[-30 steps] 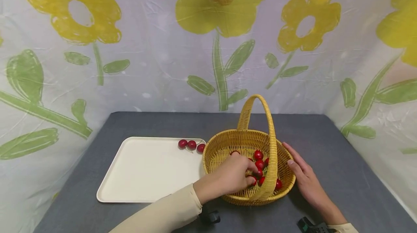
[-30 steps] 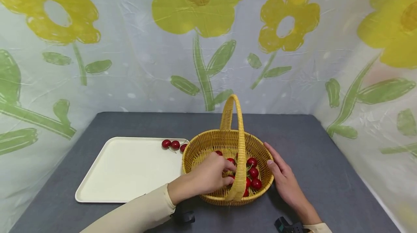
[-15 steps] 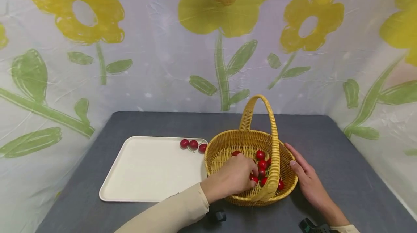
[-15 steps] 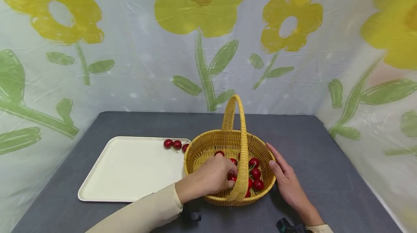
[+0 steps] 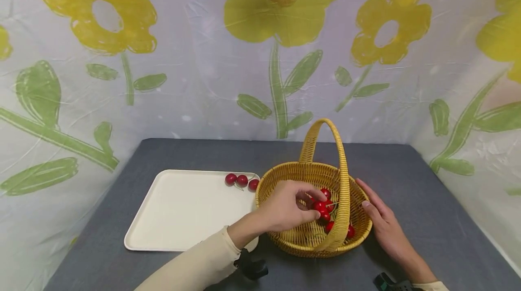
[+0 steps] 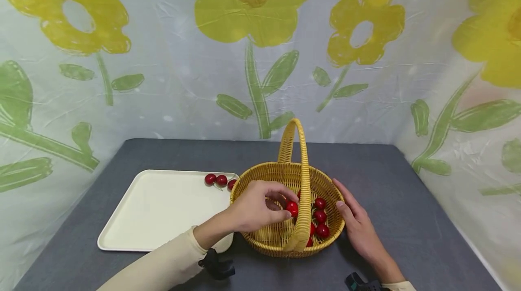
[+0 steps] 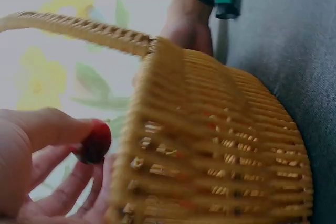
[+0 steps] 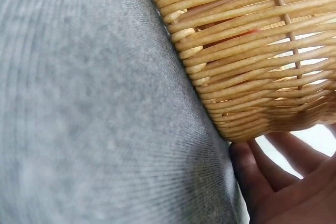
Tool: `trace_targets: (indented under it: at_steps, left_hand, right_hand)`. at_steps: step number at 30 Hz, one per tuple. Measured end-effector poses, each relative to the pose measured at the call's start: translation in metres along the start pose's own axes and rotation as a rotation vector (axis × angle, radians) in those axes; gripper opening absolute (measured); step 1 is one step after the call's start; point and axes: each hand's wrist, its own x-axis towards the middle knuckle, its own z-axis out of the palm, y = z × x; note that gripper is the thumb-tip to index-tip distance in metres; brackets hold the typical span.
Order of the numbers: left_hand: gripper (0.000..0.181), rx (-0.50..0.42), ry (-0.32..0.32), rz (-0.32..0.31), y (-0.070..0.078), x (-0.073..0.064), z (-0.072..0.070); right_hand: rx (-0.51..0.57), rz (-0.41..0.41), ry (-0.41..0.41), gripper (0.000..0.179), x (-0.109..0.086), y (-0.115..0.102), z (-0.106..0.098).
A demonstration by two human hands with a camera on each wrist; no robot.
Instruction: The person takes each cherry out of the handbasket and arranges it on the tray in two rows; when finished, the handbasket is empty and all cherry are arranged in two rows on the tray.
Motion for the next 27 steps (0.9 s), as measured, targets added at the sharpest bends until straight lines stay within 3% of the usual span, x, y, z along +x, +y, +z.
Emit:
trace_targets:
  at_steps: [6,10,19,24,27]
  left_hand:
    - [0.032,-0.161,-0.021,0.060,-0.005,-0.014,-0.023]
    - [0.033,-0.214,-0.002,0.074,-0.006,-0.027,-0.039]
    - [0.035,-0.198,0.050,0.109,-0.014,-0.058,-0.088]
    - [0.037,-0.256,0.087,0.081,-0.026,-0.083,-0.119]
    - [0.037,-0.232,0.114,0.051,-0.034,-0.097,-0.133]
  right_hand:
    - [0.002,-0.006,0.001,0.053,0.000,0.000,-0.001]
    - [0.003,-0.005,0.004,0.053,-0.001,0.000,0.000]
    - [0.027,-0.015,-0.003,0.053,-0.001,-0.001,0.001]
    - [0.040,-0.006,-0.011,0.053,-0.001,-0.001,0.001]
    - [0.039,-0.002,-0.006,0.053,-0.001,-0.001,0.001]
